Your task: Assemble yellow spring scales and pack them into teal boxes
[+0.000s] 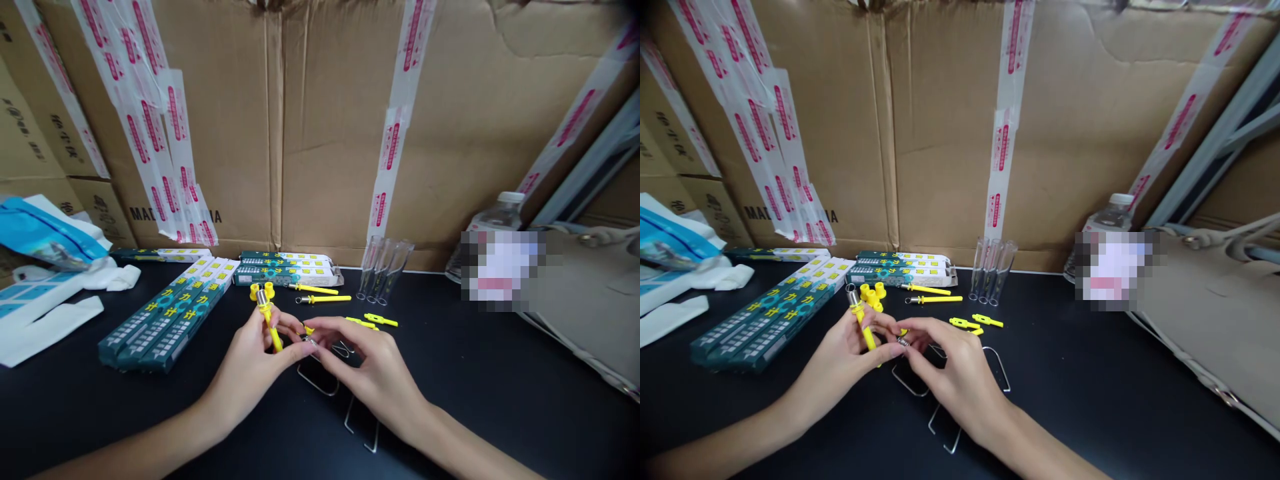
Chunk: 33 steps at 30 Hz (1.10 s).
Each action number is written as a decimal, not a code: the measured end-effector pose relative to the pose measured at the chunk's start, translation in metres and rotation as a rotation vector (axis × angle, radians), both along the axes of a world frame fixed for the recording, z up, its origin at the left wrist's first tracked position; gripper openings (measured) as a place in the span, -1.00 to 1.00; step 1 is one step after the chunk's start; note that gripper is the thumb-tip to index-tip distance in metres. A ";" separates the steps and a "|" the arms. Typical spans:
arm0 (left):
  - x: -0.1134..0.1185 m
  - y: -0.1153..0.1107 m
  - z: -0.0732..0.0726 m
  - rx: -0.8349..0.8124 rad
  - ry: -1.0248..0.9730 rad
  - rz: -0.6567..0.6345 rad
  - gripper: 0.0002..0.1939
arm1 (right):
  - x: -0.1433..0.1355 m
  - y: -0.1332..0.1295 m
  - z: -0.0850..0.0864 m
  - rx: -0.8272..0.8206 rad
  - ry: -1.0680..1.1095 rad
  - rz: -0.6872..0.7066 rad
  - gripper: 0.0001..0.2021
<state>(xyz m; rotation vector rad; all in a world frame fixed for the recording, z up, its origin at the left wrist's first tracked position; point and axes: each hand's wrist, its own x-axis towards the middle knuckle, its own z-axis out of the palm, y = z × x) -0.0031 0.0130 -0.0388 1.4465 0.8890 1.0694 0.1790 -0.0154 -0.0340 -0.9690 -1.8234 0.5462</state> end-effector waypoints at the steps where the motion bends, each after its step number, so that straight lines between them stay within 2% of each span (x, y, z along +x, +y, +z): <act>1: 0.000 0.001 0.002 -0.004 -0.007 0.007 -0.55 | 0.000 0.000 -0.001 -0.020 0.032 0.013 -0.74; 7: -0.001 0.003 0.007 -0.028 -0.036 0.009 -0.52 | 0.001 -0.003 -0.004 -0.123 0.110 0.063 -0.77; 13: -0.004 0.003 0.007 -0.038 -0.007 0.045 -0.54 | 0.003 -0.006 0.002 -0.028 0.072 -0.056 -0.86; 21: -0.005 0.006 0.004 -0.042 0.008 0.048 -0.58 | 0.014 0.000 0.007 0.026 -0.024 -0.138 -0.83; 25: -0.004 0.006 0.004 -0.056 0.011 0.029 -0.59 | 0.011 0.000 0.007 -0.015 -0.015 -0.095 -0.93; 29: -0.004 0.006 0.005 -0.081 -0.040 -0.007 -0.56 | 0.002 -0.004 0.004 -0.086 0.044 0.001 -0.92; 33: -0.005 0.007 0.005 -0.092 -0.038 -0.051 -0.55 | 0.002 -0.005 0.002 -0.060 0.032 0.016 -0.94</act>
